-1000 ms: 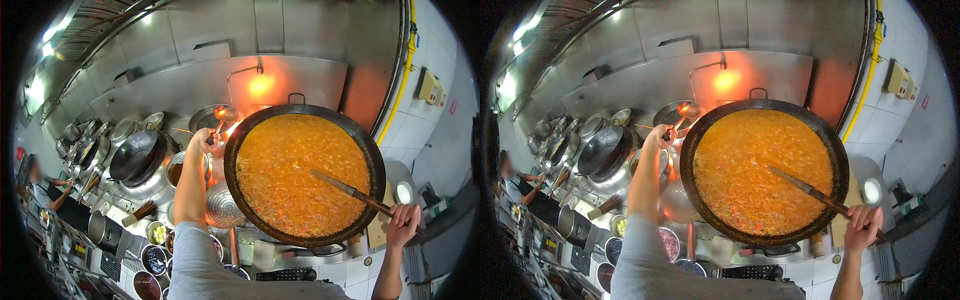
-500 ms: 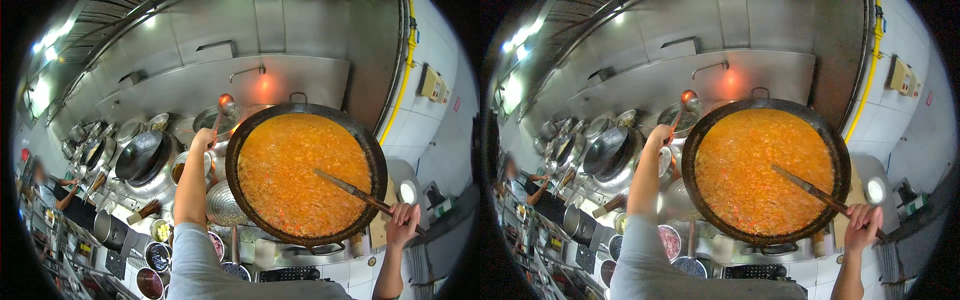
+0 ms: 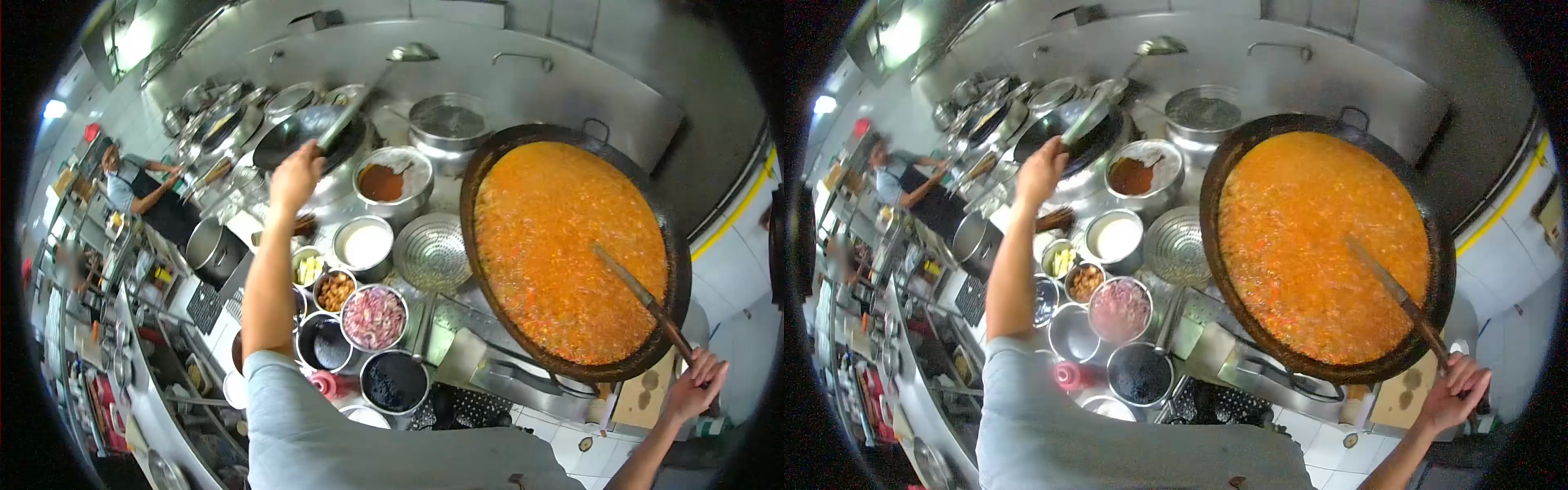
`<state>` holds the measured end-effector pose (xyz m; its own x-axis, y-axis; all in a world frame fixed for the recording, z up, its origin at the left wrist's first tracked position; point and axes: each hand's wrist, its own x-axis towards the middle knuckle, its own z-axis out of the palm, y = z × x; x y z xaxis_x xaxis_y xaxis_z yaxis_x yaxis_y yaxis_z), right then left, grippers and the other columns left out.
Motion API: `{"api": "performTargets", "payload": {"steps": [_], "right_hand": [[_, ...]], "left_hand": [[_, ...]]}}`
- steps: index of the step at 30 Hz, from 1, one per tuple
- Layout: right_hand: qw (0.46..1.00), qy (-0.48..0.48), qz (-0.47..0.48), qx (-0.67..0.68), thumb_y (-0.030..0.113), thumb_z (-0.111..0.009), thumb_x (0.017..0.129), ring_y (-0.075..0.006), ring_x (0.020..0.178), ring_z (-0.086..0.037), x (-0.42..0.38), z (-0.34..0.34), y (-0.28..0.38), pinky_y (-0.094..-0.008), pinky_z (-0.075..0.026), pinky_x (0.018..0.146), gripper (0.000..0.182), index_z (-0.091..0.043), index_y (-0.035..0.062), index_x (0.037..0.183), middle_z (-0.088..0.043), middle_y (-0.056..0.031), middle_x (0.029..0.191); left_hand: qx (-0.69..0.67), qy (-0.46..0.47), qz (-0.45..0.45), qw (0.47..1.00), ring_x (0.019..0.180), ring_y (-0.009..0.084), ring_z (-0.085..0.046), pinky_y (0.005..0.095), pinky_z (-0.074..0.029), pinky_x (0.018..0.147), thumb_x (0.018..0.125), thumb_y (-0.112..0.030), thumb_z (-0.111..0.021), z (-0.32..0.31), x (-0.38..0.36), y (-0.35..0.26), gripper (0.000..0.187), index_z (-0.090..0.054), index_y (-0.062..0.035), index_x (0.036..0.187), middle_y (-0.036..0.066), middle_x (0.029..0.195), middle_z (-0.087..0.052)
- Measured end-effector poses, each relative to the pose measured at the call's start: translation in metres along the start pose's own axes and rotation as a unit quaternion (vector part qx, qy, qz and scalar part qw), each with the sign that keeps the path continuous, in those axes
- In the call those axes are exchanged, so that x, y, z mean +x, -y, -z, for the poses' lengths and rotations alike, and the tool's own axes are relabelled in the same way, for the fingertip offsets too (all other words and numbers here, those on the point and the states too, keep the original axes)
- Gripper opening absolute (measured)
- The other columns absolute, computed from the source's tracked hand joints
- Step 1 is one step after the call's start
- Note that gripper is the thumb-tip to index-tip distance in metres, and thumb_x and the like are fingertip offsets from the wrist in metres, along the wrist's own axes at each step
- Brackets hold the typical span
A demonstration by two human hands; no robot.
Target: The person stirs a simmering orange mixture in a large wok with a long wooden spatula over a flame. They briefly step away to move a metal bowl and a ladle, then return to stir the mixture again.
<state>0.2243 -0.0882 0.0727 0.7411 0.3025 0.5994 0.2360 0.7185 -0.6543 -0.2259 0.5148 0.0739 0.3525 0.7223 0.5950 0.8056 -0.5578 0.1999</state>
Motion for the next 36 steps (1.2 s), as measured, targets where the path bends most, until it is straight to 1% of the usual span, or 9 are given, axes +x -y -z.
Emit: {"api": "performTargets", "payload": {"steps": [4, 7, 9, 18, 23, 24, 27, 32, 36], "right_hand": [[1.0, 0.011, -0.012, 0.004, 0.019, -0.034, 0.107, -0.014, 0.06, -0.03, 0.012, 0.009, 0.001, -0.0377, -0.039, 0.082, 0.04, -0.03, 0.0127, 0.067, -0.028, 0.0002, 0.059], [0.997, -0.067, -0.013, -0.032, 0.02, -0.035, 0.107, -0.014, 0.06, -0.031, 0.016, 0.001, 0.003, -0.0365, -0.039, 0.08, 0.041, -0.029, 0.0128, 0.067, -0.029, -0.0005, 0.059], [1.0, -0.008, -0.027, -0.011, 0.018, -0.034, 0.107, -0.0146, 0.062, -0.031, 0.022, 0.019, 0.004, -0.0375, -0.039, 0.083, 0.039, -0.028, 0.0125, 0.068, -0.026, -0.0007, 0.061], [0.998, 0.021, -0.057, -0.031, 0.017, -0.037, 0.106, -0.017, 0.063, -0.034, 0.049, 0.022, 0.02, -0.04, -0.039, 0.09, 0.038, -0.031, 0.0119, 0.068, -0.028, -0.0015, 0.061], [0.994, 0.085, -0.065, -0.015, 0.013, -0.044, 0.101, -0.0181, 0.062, -0.035, 0.097, 0.021, 0.036, -0.0448, -0.04, 0.091, 0.04, -0.032, 0.0133, 0.062, -0.027, -0.0026, 0.057], [0.999, 0.014, -0.023, -0.039, 0.01, -0.045, 0.097, -0.0178, 0.06, -0.035, 0.104, 0.007, 0.031, -0.0449, -0.04, 0.09, 0.04, -0.032, 0.0143, 0.06, -0.026, -0.0022, 0.055], [0.985, 0.148, -0.091, 0.007, 0.009, -0.045, 0.095, -0.0184, 0.059, -0.035, 0.132, 0.006, 0.033, -0.0446, -0.04, 0.089, 0.038, -0.032, 0.0143, 0.06, -0.025, -0.0023, 0.054], [0.997, 0.06, -0.006, -0.04, 0.014, -0.048, 0.093, -0.0168, 0.059, -0.032, 0.093, -0.034, -0.007, -0.0441, -0.038, 0.087, 0.036, -0.033, 0.0152, 0.061, -0.026, -0.001, 0.057], [0.993, 0.097, 0.022, -0.061, 0.021, -0.049, 0.097, -0.016, 0.06, -0.03, 0.048, -0.061, -0.028, -0.039, -0.036, 0.08, 0.039, -0.034, 0.0169, 0.061, -0.025, 0.0018, 0.058]], "left_hand": [[0.012, -0.009, 0.063, 0.998, 0.098, 0.0379, -0.065, 0.045, -0.051, 0.082, 0.091, -0.023, -0.059, 0.069, -0.072, 0.058, 0.04, -0.056, -0.0088, 0.129, 0.015, 0.105, -0.069], [0.067, 0.012, 0.087, 0.994, 0.097, 0.0386, -0.065, 0.0444, -0.051, 0.081, 0.091, -0.022, -0.06, 0.097, -0.127, 0.11, 0.041, -0.056, -0.008, 0.129, 0.019, 0.102, -0.069], [0.059, 0.049, 0.13, 0.989, 0.096, 0.0393, -0.065, 0.044, -0.05, 0.081, 0.09, -0.021, -0.06, 0.099, -0.161, 0.141, 0.04, -0.057, -0.0084, 0.128, 0.02, 0.101, -0.068], [0.116, 0.202, 0.134, 0.963, 0.097, 0.0384, -0.065, 0.0475, -0.052, 0.083, 0.091, -0.028, -0.058, 0.025, -0.237, 0.202, 0.034, -0.061, -0.0155, 0.122, 0.018, 0.108, -0.068], [0.04, 0.182, 0.151, 0.971, 0.104, 0.0365, -0.063, 0.0436, -0.05, 0.087, 0.091, -0.026, -0.057, -0.029, -0.261, 0.26, 0.032, -0.06, -0.0163, 0.121, 0.015, 0.109, -0.067], [0.064, 0.195, 0.138, 0.969, 0.103, 0.0374, -0.062, 0.0441, -0.05, 0.085, 0.092, -0.023, -0.055, -0.04, -0.265, 0.273, 0.027, -0.06, -0.0146, 0.118, 0.015, 0.108, -0.067], [0.078, 0.192, 0.151, 0.967, 0.103, 0.0382, -0.062, 0.0454, -0.049, 0.085, 0.089, -0.016, -0.057, -0.04, -0.257, 0.271, 0.025, -0.059, -0.0102, 0.114, 0.018, 0.109, -0.066], [0.165, 0.224, 0.151, 0.948, 0.115, 0.0385, -0.057, 0.0443, -0.047, 0.096, 0.087, -0.018, -0.063, -0.028, -0.254, 0.276, 0.053, -0.049, -0.0074, 0.136, 0.022, 0.122, -0.061], [0.215, 0.163, 0.139, 0.953, 0.119, 0.0386, -0.054, 0.0444, -0.046, 0.098, 0.086, -0.022, -0.064, 0.01, -0.243, 0.232, 0.054, -0.05, -0.0082, 0.137, 0.021, 0.132, -0.054]]}}
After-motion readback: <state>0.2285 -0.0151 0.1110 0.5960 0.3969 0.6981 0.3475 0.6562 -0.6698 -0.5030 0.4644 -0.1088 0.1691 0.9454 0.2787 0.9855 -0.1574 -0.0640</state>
